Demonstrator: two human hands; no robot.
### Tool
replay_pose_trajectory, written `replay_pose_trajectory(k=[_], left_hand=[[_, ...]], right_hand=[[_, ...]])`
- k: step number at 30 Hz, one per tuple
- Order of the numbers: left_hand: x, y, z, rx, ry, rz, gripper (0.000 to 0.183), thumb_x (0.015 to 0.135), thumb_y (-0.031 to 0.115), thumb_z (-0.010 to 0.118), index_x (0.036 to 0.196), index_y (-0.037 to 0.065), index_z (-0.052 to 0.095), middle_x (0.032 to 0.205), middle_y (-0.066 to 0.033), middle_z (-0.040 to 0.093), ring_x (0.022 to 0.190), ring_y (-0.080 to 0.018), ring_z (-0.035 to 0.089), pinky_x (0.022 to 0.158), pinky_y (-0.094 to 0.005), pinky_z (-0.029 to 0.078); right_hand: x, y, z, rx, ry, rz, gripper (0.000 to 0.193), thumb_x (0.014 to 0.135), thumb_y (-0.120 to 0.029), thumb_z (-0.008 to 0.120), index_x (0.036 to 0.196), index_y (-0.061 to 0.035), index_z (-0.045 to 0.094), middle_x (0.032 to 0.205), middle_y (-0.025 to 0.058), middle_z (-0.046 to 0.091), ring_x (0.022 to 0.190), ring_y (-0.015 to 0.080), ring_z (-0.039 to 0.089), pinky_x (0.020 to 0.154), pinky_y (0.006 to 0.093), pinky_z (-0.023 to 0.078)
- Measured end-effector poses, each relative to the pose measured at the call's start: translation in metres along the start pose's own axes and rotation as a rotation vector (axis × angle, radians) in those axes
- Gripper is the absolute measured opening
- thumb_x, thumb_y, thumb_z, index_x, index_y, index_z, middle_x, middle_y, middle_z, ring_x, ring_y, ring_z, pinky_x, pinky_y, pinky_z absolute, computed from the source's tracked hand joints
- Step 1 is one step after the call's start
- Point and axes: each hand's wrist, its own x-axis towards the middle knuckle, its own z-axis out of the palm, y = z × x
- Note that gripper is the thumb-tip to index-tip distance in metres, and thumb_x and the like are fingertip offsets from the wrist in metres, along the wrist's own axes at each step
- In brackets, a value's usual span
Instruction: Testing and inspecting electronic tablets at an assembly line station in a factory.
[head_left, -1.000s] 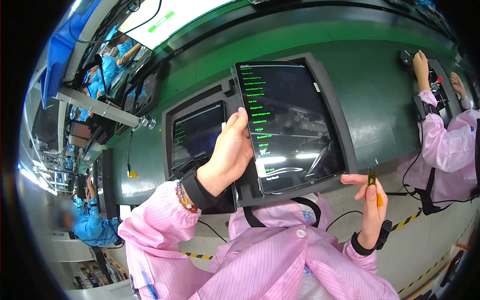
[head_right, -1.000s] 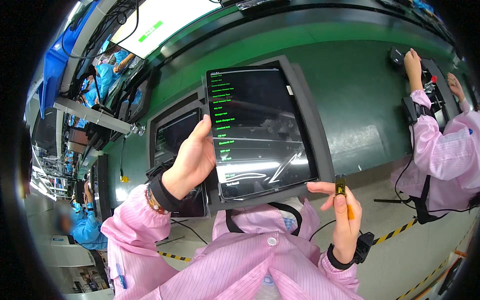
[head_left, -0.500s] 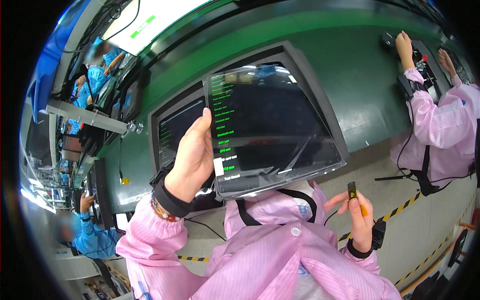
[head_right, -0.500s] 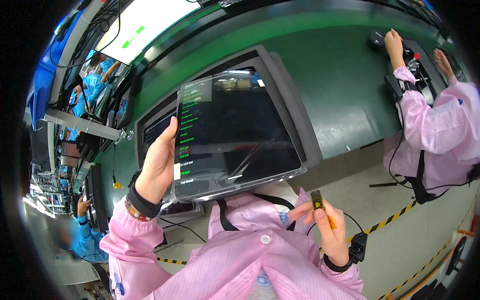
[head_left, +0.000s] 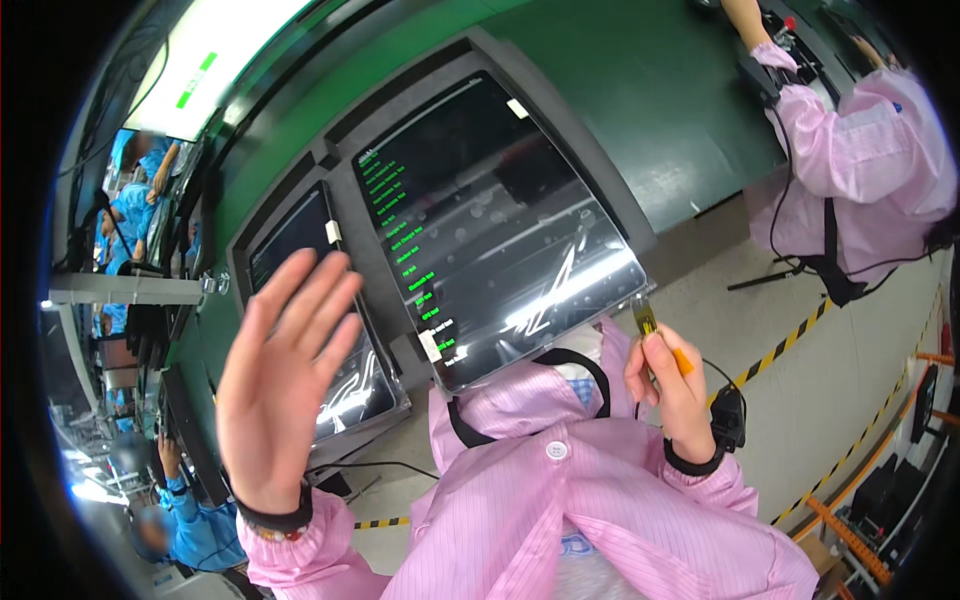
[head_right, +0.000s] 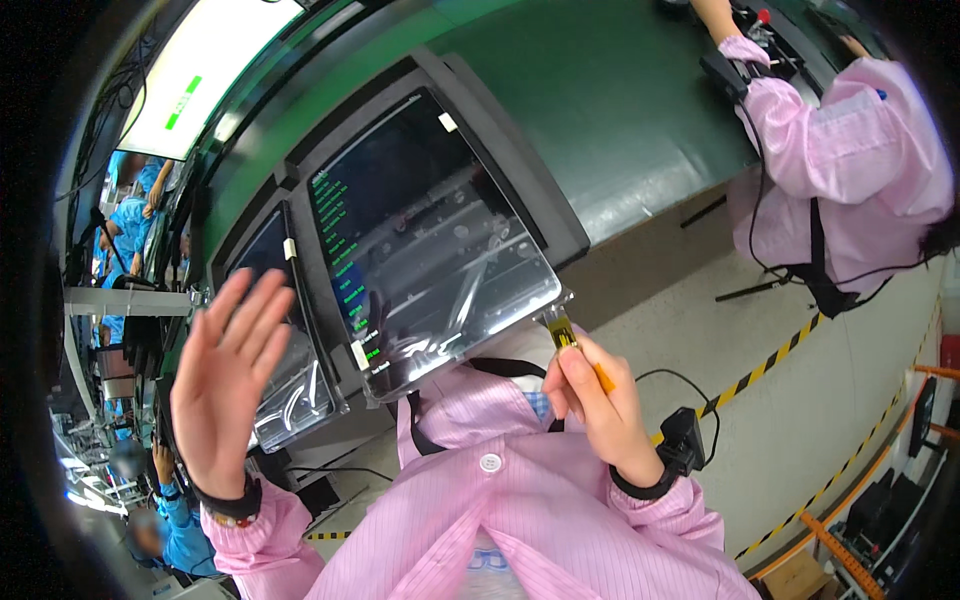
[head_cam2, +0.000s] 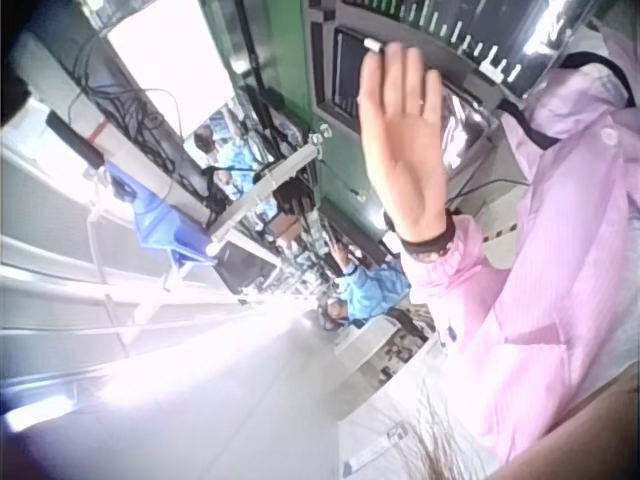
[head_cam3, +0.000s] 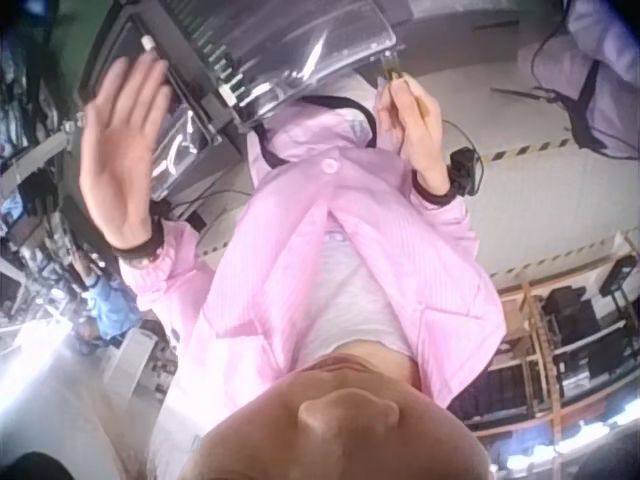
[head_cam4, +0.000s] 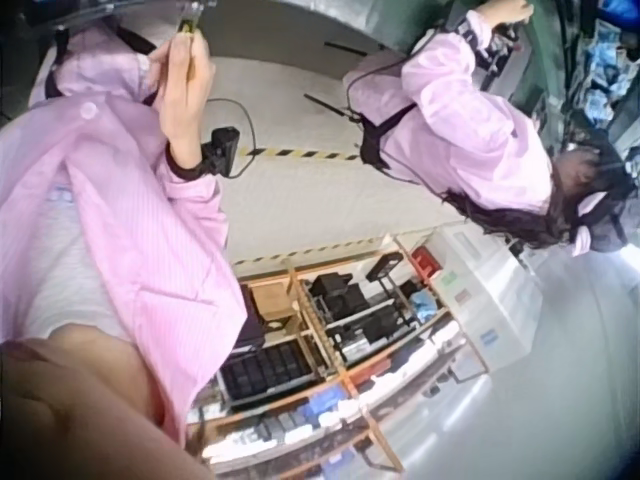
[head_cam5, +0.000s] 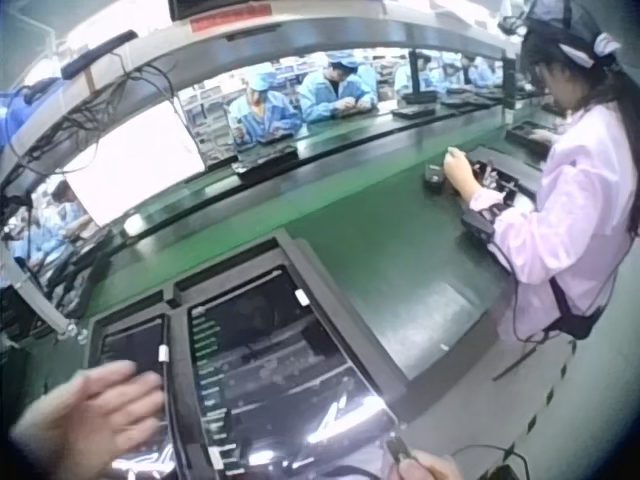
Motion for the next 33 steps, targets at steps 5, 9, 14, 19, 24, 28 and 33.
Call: replay_pose_trajectory(k=[5,9,14,19,24,28,33], left_hand=[[-0.02,0.0,-0.007,-0.101,-0.016,0.082,0.047,0.098,0.025,0.029,0.134,-0.006,0.029,0.141,-0.0272,0.024,0.133,-0.0331,0.026,0.103,-0.0397,0.034],[-0.023,-0.008,-0.009,-0.144,-0.049,0.085,0.045,0.098,0.025,0.029,0.132,-0.006,0.032,0.141,-0.0288,0.022,0.133,-0.0342,0.025,0.1,-0.041,0.038],[-0.023,-0.013,-0.01,-0.17,-0.083,0.101,0.043,0.098,0.024,0.029,0.13,-0.005,0.035,0.141,-0.0295,0.021,0.133,-0.0343,0.025,0.099,-0.0408,0.039],[-0.024,-0.017,-0.009,-0.163,-0.102,0.105,0.039,0.098,0.024,0.03,0.123,-0.003,0.04,0.14,-0.0297,0.023,0.132,-0.034,0.026,0.096,-0.0401,0.041],[-0.029,-0.017,-0.011,-0.163,-0.067,0.114,0.038,0.098,0.025,0.031,0.122,-0.002,0.041,0.14,-0.0297,0.024,0.132,-0.0342,0.028,0.096,-0.04,0.042],[-0.027,-0.022,-0.013,-0.186,-0.09,0.113,0.037,0.098,0.024,0.032,0.122,-0.002,0.042,0.14,-0.0298,0.024,0.131,-0.0343,0.028,0.095,-0.0399,0.042],[-0.029,-0.025,-0.009,-0.13,-0.085,0.145,0.036,0.097,0.025,0.034,0.118,-0.003,0.044,0.137,-0.0293,0.03,0.128,-0.0339,0.033,0.093,-0.0399,0.042]], right_hand=[[0.002,-0.005,0.005,-0.029,-0.007,-0.003,0.035,0.097,-0.026,0.038,0.073,-0.0036,0.051,0.053,-0.0009,0.046,0.045,0.0021,0.036,0.042,0.0186,0.025],[0.002,-0.009,0.01,-0.054,-0.03,0.027,0.036,0.097,-0.025,0.038,0.072,-0.0024,0.05,0.052,-0.0008,0.045,0.046,0.0034,0.037,0.043,0.0198,0.025],[0.004,-0.011,0.011,-0.066,-0.009,0.035,0.036,0.097,-0.026,0.038,0.072,-0.0026,0.05,0.052,-0.001,0.044,0.046,0.0037,0.036,0.042,0.0203,0.026],[0.001,-0.013,0.011,-0.07,0.018,0.043,0.037,0.097,-0.028,0.037,0.071,-0.0044,0.049,0.05,-0.0022,0.043,0.044,0.0029,0.035,0.042,0.0194,0.026],[0.004,-0.012,0.014,-0.033,-0.001,0.05,0.036,0.097,-0.028,0.037,0.071,-0.0052,0.048,0.051,-0.0024,0.044,0.045,0.0023,0.036,0.041,0.0184,0.026],[0.002,-0.009,0.012,-0.007,0.009,0.021,0.036,0.097,-0.028,0.037,0.072,-0.0055,0.048,0.052,-0.0026,0.044,0.045,0.0023,0.036,0.041,0.0179,0.027],[0.008,-0.015,0.012,-0.004,0.001,0.058,0.036,0.097,-0.028,0.037,0.072,-0.0056,0.048,0.052,-0.003,0.042,0.046,0.0024,0.036,0.042,0.018,0.027]])
